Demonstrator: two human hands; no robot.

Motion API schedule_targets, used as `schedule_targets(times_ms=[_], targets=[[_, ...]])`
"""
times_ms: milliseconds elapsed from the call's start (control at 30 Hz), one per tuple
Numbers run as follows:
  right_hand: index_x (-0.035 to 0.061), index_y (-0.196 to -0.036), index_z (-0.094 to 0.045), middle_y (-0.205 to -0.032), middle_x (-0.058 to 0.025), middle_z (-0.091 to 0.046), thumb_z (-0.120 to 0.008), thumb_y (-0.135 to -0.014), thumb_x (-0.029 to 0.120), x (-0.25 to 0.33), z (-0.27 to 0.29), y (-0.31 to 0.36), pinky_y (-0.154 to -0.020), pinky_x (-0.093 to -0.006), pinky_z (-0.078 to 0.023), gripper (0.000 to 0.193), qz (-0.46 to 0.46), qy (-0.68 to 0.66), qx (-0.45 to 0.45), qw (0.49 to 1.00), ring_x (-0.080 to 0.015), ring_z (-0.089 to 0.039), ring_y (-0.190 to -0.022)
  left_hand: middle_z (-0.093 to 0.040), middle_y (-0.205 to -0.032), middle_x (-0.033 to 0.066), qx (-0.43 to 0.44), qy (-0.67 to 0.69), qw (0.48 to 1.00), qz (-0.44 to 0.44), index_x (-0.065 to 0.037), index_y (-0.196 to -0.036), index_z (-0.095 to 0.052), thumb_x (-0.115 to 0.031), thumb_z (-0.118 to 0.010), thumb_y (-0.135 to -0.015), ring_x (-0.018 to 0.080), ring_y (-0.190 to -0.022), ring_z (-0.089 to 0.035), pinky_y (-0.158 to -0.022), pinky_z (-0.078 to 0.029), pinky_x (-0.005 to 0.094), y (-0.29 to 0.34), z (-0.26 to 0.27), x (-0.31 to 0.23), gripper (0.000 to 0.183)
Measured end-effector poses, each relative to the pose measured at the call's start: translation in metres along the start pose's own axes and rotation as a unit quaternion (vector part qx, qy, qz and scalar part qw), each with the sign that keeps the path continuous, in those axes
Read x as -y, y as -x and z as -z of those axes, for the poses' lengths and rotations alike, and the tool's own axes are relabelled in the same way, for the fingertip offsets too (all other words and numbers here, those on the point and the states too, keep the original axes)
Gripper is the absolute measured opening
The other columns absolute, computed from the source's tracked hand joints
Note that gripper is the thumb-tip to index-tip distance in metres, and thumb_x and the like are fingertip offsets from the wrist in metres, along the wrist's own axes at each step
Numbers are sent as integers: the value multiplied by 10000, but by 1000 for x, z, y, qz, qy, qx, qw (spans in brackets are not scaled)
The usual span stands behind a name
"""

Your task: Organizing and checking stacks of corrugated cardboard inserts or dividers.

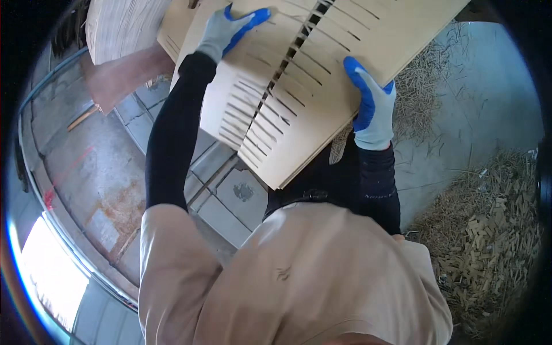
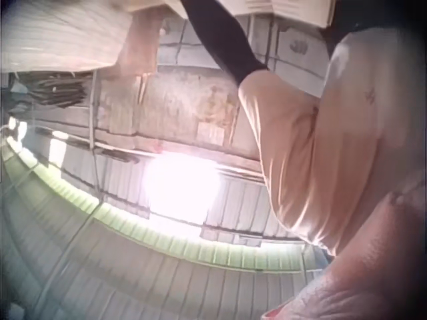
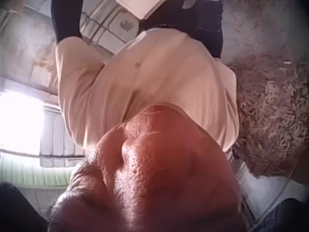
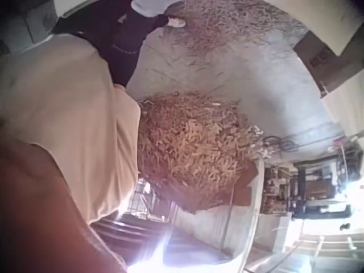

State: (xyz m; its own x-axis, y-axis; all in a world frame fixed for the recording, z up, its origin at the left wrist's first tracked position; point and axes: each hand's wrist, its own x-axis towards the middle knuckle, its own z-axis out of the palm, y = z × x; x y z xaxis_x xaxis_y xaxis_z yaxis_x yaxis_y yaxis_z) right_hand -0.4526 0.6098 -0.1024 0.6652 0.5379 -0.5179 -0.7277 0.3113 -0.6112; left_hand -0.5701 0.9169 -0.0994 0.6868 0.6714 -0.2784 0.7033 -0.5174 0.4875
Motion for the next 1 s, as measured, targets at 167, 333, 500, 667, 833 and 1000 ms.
schedule_targets(times_ms=[167, 333, 500, 667, 833, 1000], targets=[[-49, -1134, -591, -1077, -125, -663, -587, -854, 12, 8, -15, 5, -920, -313, -485, 287, 6, 35, -48, 998, -202, -637, -998, -635, -1094, 257, -74, -47, 994, -61, 53, -1236, -519, -421, -768, -737, 350, -1050, -612, -879, -474, 382, 11, -11, -7, 732], [-10, -1243, -535, -1165, -123, -618, -598, -832, 134, -60, 64, -54, -973, -372, -454, 439, -4, 39, 28, 999, -240, -599, -1079, -653, -1057, 241, -25, -47, 998, -41, 71, -1183, -556, -416, -787, -724, 342, -1013, -627, -885, -465, 372, 15, 5, -22, 709], [15, -1322, -434, -1229, -133, -562, -642, -798, 238, -141, 108, -90, -998, -408, -437, 606, 13, -83, 43, 996, -257, -575, -1102, -656, -1028, 236, -109, -120, 984, -73, 146, -1111, -554, -355, -802, -729, 263, -963, -629, -884, -463, 351, 20, 7, -4, 677], [-41, -1290, -444, -1204, -186, -589, -611, -799, 44, -67, 48, -52, -957, -384, -486, 526, 58, -23, 41, 997, -276, -616, -1055, -625, -1131, 200, -31, 36, 994, -102, 113, -1158, -543, -259, -761, -790, 227, -990, -626, -872, -485, 315, 5, 6, 9, 567], [-90, -1065, -606, -1001, -158, -687, -670, -757, -51, -8, 26, -37, -848, -299, -523, 317, 11, 0, 48, 999, -215, -678, -855, -644, -1132, 154, 47, 284, 958, 7, 64, -1189, -558, -267, -731, -817, 243, -1062, -607, -916, -476, 341, 18, -3, -27, 527], [31, -1276, -524, -1148, -94, -617, -626, -882, 167, -72, 85, -80, -909, -356, -495, 429, 50, 8, 39, 998, -202, -612, -1025, -629, -1155, 213, -28, 41, 999, -11, 33, -1206, -565, -423, -746, -759, 302, -1096, -599, -924, -464, 359, 12, 2, -58, 664]])
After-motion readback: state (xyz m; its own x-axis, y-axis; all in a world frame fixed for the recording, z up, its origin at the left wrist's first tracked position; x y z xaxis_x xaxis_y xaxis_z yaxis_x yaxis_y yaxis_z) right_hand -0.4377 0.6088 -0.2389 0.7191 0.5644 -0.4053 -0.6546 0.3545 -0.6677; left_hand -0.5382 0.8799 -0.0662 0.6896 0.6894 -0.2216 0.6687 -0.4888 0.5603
